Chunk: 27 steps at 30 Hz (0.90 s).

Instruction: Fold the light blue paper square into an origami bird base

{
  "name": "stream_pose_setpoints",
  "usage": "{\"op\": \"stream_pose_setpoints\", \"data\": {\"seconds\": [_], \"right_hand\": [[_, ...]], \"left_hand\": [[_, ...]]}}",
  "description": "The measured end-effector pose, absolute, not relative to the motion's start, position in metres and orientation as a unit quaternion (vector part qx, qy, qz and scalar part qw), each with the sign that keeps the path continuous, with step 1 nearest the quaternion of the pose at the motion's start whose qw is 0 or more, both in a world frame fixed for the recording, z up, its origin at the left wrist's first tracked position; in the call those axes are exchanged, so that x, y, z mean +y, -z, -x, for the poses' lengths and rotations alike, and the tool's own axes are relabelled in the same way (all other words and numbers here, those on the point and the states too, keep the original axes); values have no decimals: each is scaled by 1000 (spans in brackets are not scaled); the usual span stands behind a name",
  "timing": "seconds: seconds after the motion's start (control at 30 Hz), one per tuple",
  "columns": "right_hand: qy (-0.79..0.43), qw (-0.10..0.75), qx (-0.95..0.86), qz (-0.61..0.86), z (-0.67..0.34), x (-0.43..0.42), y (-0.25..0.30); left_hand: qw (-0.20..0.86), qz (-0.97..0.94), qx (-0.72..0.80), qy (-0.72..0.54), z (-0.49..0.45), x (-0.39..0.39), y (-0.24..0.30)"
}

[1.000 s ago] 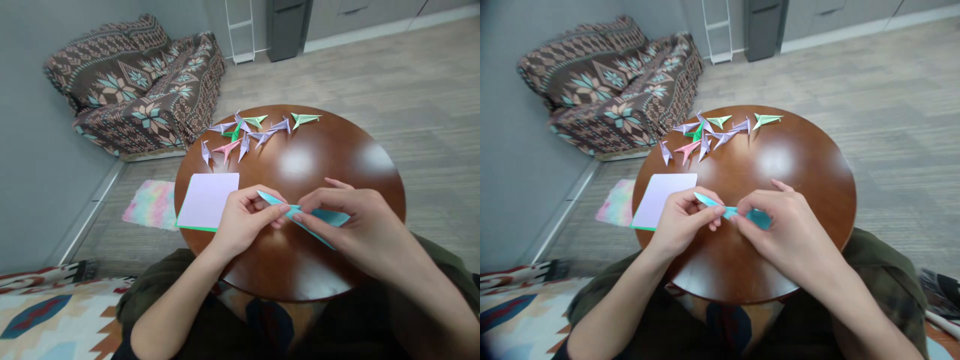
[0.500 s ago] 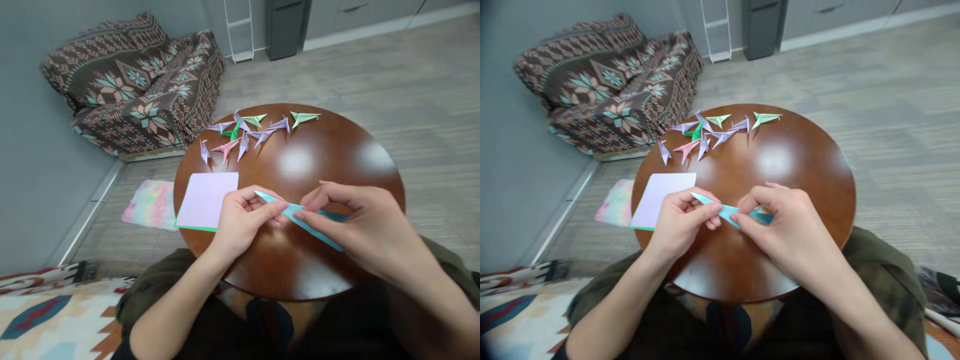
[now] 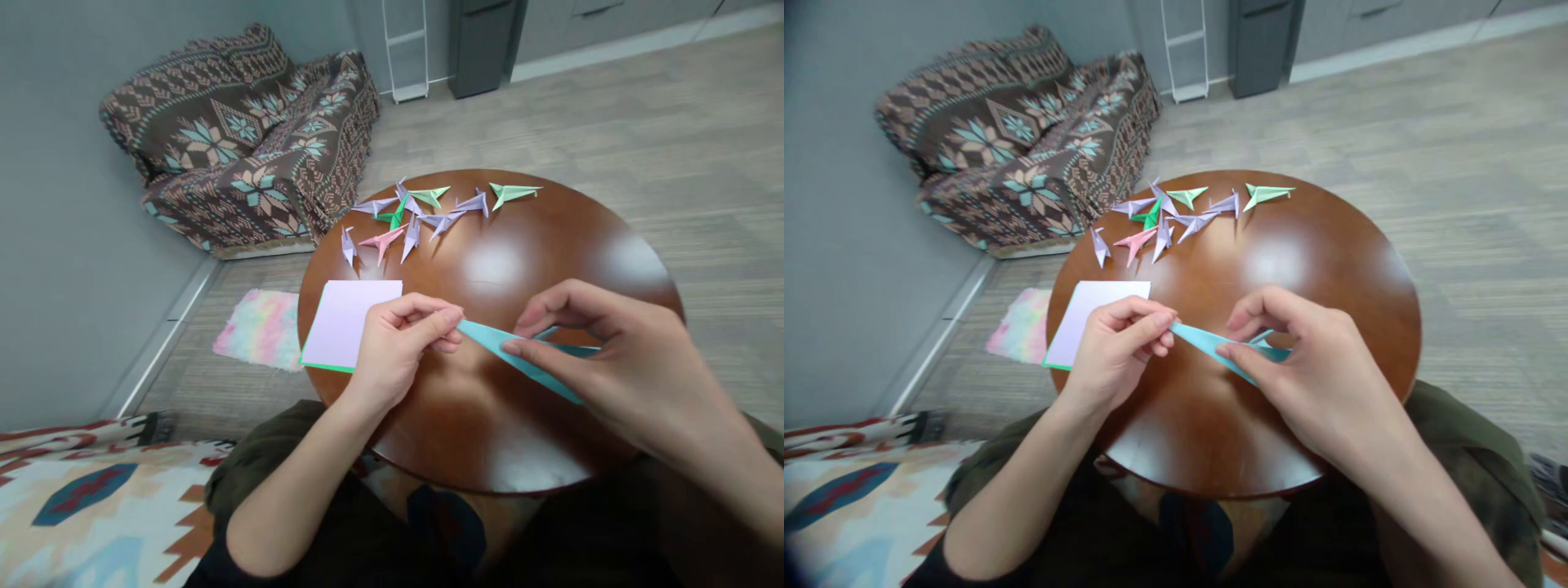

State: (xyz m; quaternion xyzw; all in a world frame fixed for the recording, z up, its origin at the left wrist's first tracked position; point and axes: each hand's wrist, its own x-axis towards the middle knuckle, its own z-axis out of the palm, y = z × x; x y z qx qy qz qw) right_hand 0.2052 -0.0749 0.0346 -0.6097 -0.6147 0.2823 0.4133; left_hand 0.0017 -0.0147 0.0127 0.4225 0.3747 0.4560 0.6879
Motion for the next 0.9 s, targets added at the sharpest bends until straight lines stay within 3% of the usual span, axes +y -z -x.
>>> {"op": "stream_pose_setpoints", "data": {"seconds": [0.7,0.8,0.9], "right_hand": [[-262,374,-651,606,-225,-70,-34],[-269,400,-635,604,-220,-71,-35],[-289,407,-629,596,-211,-72,-37]], "left_hand": [[541,-608,379,-441,23,-2,-21],[595,-556,364,-452,16,-6,-20],[675,-537,347,-369,6,-15,-18]]}}
